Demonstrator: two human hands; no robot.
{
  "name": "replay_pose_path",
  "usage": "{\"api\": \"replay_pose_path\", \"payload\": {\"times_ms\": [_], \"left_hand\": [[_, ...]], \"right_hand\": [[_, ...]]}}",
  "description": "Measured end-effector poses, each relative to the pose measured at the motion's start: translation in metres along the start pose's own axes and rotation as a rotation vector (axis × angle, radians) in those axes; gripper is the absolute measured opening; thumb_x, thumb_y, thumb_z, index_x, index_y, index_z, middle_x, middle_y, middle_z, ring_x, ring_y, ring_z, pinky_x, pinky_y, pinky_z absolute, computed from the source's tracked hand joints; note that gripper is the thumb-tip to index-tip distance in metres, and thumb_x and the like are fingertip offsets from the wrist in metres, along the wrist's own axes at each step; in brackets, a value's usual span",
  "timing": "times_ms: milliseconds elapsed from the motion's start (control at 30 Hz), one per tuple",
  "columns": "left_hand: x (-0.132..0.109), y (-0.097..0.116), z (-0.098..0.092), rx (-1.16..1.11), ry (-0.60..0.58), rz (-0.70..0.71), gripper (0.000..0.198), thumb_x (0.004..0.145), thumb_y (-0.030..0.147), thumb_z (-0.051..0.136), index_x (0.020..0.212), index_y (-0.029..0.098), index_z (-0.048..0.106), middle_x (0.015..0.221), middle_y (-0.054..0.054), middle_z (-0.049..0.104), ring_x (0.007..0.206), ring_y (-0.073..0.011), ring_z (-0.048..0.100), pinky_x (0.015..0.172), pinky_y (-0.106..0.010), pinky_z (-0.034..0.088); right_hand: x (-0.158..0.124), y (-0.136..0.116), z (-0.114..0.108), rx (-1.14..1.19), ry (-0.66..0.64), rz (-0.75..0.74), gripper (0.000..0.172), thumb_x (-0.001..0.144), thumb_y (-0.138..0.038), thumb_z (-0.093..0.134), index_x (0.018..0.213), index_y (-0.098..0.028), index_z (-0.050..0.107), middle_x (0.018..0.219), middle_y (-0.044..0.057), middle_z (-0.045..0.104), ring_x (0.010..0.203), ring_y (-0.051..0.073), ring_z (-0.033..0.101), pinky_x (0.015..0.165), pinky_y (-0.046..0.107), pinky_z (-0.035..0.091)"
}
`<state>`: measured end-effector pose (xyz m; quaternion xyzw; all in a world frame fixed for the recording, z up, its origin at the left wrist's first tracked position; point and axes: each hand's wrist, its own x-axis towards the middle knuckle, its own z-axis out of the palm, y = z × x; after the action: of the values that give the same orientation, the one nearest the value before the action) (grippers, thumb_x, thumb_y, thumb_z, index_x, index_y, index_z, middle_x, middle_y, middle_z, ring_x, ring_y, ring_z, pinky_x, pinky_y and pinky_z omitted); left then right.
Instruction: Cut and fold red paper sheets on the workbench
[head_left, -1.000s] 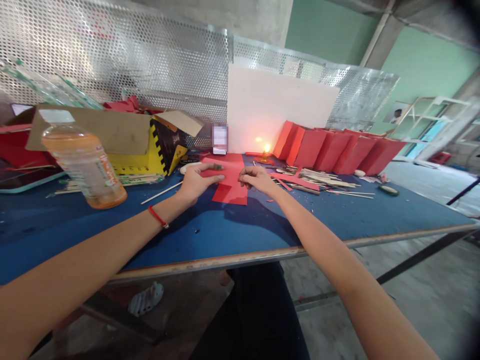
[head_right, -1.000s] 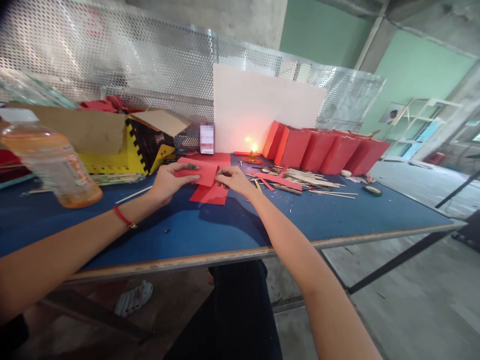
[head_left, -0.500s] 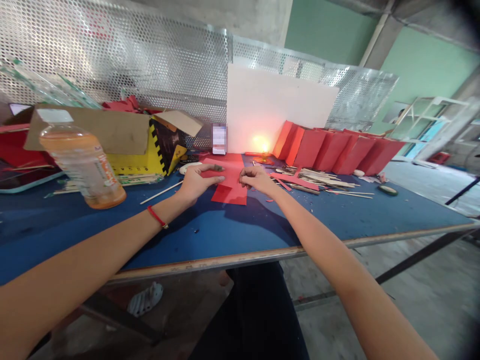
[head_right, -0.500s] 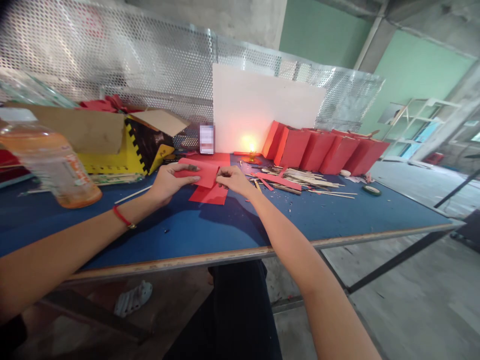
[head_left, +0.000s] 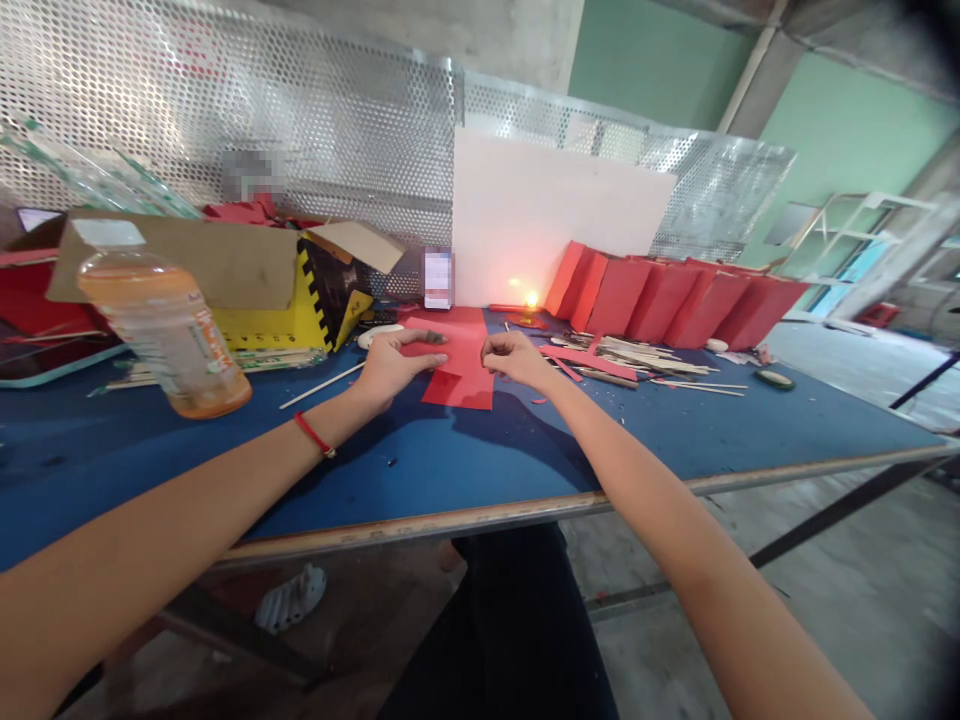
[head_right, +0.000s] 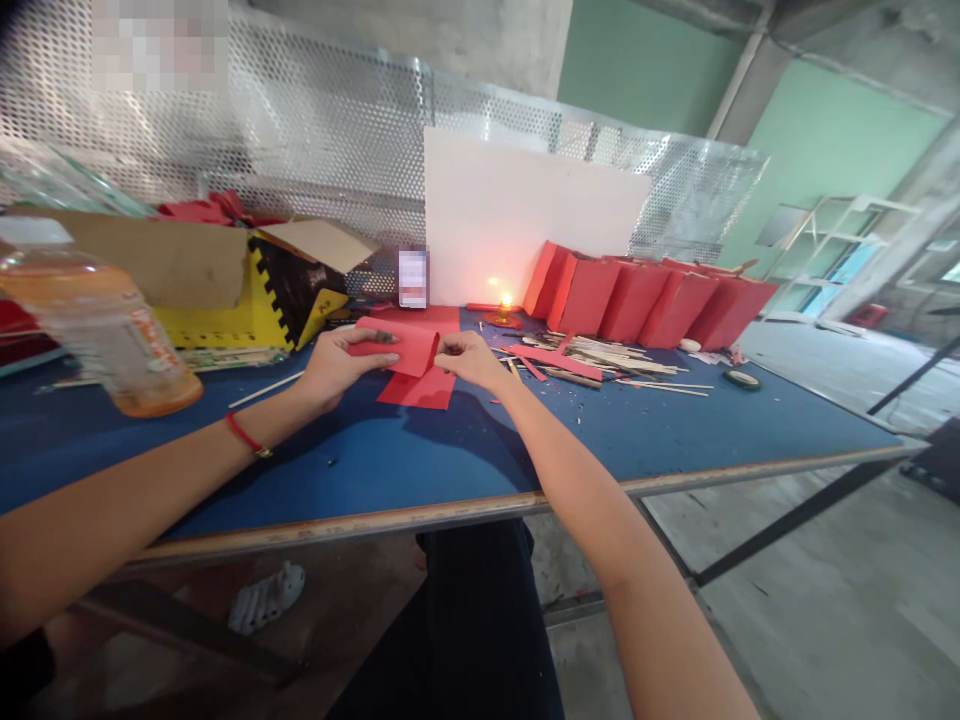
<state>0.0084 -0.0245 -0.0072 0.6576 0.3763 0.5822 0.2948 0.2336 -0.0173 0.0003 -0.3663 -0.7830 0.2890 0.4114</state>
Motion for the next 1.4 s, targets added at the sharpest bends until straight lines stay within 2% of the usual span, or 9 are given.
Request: {"api": "replay_pose_path", "payload": {"times_ms": [167,400,700,933,1167,1300,1400], "left_hand": [[0.000,0.000,-0.001,-0.015,0.000,-0.014,0.041,0.052,0.037,0.091,0.085,0.017,0.080,0.093,-0.008,0.076,0.089,-0.0253,0.069,0.082,-0.037,0.056],[0.000,0.000,0.000,0.022,-0.013,0.006,0.039,0.053,0.037,0.090,0.085,0.017,0.080,0.092,-0.008,0.077,0.089,-0.0254,0.068,0.082,-0.037,0.055],[-0.001,0.004,0.001,0.049,-0.023,0.020,0.034,0.053,0.032,0.089,0.082,0.019,0.080,0.090,-0.006,0.077,0.090,-0.0249,0.068,0.087,-0.038,0.055],[-0.001,0.003,0.002,0.054,-0.031,0.022,0.032,0.053,0.030,0.088,0.083,0.019,0.081,0.089,-0.007,0.078,0.089,-0.0260,0.069,0.084,-0.038,0.056],[-0.003,0.003,0.003,0.038,-0.051,-0.015,0.035,0.051,0.032,0.090,0.082,0.019,0.081,0.089,-0.007,0.078,0.087,-0.0263,0.069,0.086,-0.039,0.056],[-0.001,0.004,0.000,0.062,-0.013,-0.003,0.035,0.051,0.033,0.090,0.081,0.018,0.080,0.088,-0.008,0.077,0.087,-0.0264,0.069,0.083,-0.038,0.056],[-0.001,0.005,0.000,0.087,-0.028,-0.024,0.038,0.052,0.033,0.089,0.085,0.017,0.080,0.091,-0.008,0.078,0.091,-0.0273,0.069,0.088,-0.040,0.055]], "right_hand": [[0.002,0.002,0.001,0.017,0.021,0.011,0.010,0.070,-0.025,0.053,0.065,-0.018,0.059,0.058,-0.003,0.054,0.054,0.009,0.051,0.051,0.021,0.040],[0.002,0.000,0.001,0.055,-0.003,0.008,0.016,0.073,-0.029,0.056,0.069,-0.016,0.065,0.063,0.000,0.062,0.054,0.008,0.050,0.049,0.021,0.038],[0.002,-0.001,0.001,0.026,-0.009,0.001,0.013,0.069,-0.026,0.056,0.066,-0.017,0.065,0.060,-0.001,0.060,0.055,0.009,0.048,0.050,0.021,0.036],[0.001,-0.002,-0.001,-0.013,-0.010,-0.010,0.011,0.067,-0.024,0.056,0.064,-0.017,0.063,0.059,-0.002,0.055,0.057,0.010,0.047,0.053,0.023,0.034],[-0.002,-0.007,-0.003,-0.201,-0.038,-0.033,0.007,0.067,-0.018,0.053,0.060,-0.018,0.055,0.058,-0.004,0.049,0.058,0.010,0.044,0.056,0.025,0.034],[-0.002,-0.005,-0.005,-0.354,0.031,0.065,0.008,0.071,-0.018,0.054,0.064,-0.019,0.057,0.061,-0.003,0.054,0.060,0.012,0.049,0.058,0.025,0.036],[-0.001,-0.001,-0.012,-0.514,0.129,0.195,0.010,0.075,-0.021,0.058,0.065,-0.019,0.059,0.068,0.002,0.061,0.070,0.017,0.057,0.061,0.027,0.037]]}}
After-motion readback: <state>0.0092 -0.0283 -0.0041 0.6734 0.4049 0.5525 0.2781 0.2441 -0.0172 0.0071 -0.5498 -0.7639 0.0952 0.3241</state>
